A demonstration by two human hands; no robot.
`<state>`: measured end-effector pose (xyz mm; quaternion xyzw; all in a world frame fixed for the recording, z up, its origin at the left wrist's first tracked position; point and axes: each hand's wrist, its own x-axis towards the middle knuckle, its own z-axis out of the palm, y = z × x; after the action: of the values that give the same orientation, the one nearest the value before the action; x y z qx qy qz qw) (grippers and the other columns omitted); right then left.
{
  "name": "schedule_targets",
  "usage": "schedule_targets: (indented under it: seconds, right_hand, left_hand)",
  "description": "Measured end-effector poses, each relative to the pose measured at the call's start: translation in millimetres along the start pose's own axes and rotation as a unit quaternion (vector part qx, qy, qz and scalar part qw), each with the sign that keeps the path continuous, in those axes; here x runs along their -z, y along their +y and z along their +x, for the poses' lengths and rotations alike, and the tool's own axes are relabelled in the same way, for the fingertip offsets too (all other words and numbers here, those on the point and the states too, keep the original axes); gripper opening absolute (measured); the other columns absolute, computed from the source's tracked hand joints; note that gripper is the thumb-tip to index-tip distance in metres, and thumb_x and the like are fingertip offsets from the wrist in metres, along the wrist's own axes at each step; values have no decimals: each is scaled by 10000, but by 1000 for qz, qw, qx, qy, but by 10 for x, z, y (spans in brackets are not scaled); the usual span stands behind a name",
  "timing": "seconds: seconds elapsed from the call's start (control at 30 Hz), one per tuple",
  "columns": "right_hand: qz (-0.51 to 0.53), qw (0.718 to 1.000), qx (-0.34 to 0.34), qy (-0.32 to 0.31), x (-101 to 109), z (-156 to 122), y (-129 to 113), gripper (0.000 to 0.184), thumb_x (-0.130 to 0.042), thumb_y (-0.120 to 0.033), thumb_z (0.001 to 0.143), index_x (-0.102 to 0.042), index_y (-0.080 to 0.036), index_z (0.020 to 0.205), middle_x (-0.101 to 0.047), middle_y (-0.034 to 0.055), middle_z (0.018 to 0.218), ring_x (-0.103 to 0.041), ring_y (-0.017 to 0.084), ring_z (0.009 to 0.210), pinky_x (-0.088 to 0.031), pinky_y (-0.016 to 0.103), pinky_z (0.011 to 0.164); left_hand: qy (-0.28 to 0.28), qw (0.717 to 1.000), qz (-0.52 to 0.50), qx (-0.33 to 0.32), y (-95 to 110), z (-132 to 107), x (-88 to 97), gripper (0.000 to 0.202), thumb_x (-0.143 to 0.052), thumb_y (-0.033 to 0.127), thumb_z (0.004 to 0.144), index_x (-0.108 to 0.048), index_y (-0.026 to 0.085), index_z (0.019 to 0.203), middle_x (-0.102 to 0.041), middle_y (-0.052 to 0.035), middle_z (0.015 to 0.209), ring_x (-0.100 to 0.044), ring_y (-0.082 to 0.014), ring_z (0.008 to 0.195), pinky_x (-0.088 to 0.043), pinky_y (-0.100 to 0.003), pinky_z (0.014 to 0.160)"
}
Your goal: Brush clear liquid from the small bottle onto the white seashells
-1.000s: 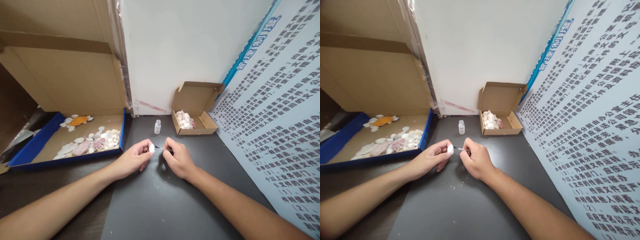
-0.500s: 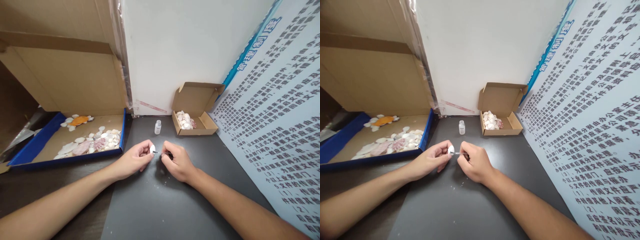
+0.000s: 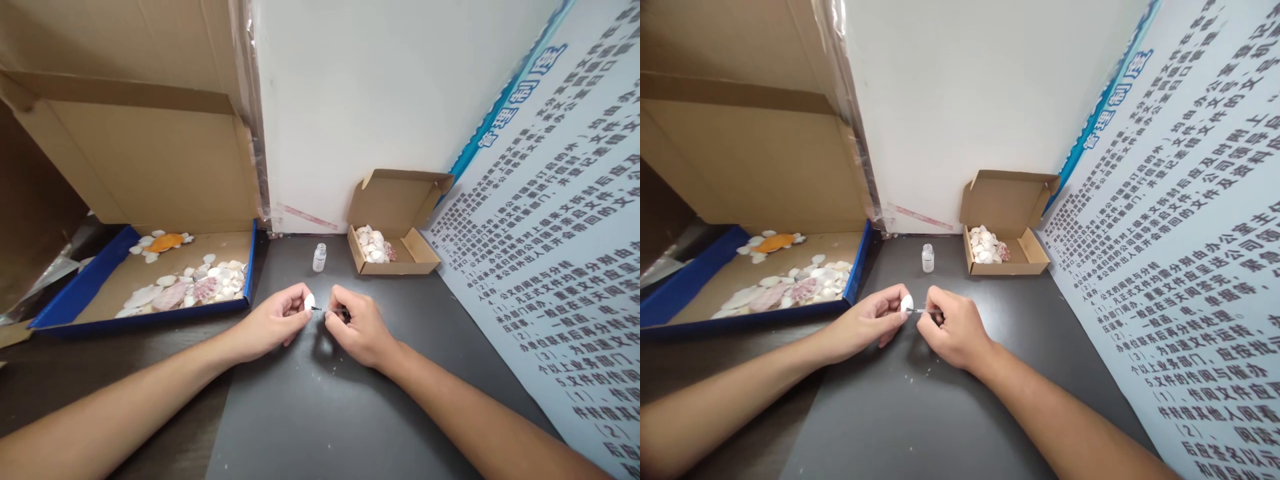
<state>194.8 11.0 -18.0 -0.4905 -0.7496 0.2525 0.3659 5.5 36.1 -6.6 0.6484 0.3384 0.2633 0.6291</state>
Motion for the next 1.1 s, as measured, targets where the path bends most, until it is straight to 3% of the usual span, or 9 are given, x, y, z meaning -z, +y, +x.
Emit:
schedule_targets:
  seconds: [0.33, 0.57, 0.87, 1.1]
  right_hand:
    - [-38, 999, -22, 28, 5, 12, 40, 91, -470, -168, 828, -441, -189, 744, -470, -34, 646, -414, 107, 603, -305, 229, 595]
    - [-5, 997, 75, 3, 14, -1, 9, 142, -486, -190, 913, -627, -191, 921, -619, 21, 817, -557, 130, 729, -404, 236, 685]
    - [-21, 999, 39, 21, 5, -10, -28, 176, -490, -273, 940, -647, -194, 954, -650, 16, 815, -557, 126, 699, -390, 232, 661]
    - [-45, 997, -51, 26, 27, -77, -280, 186, -462, -314, 940, -519, -192, 811, -462, -49, 602, -398, 93, 546, -289, 216, 555]
  left_hand:
    - [6, 1000, -18, 3, -9, 7, -2, 290, -594, 430, 869, -439, 191, 815, -408, 91, 589, -361, -49, 456, -312, -178, 442]
    - [10, 999, -43, 6, -16, 20, 13, 339, -617, 478, 859, -444, 189, 831, -417, 98, 558, -369, -48, 431, -325, -182, 441]
    - [2, 999, -51, -4, -51, 28, 34, 280, -610, 418, 862, -456, 185, 848, -413, 104, 540, -369, -46, 418, -333, -184, 448]
    - [5, 995, -94, -5, -77, 31, 35, 216, -610, 343, 826, -453, 196, 839, -404, 104, 536, -352, -55, 420, -348, -182, 435]
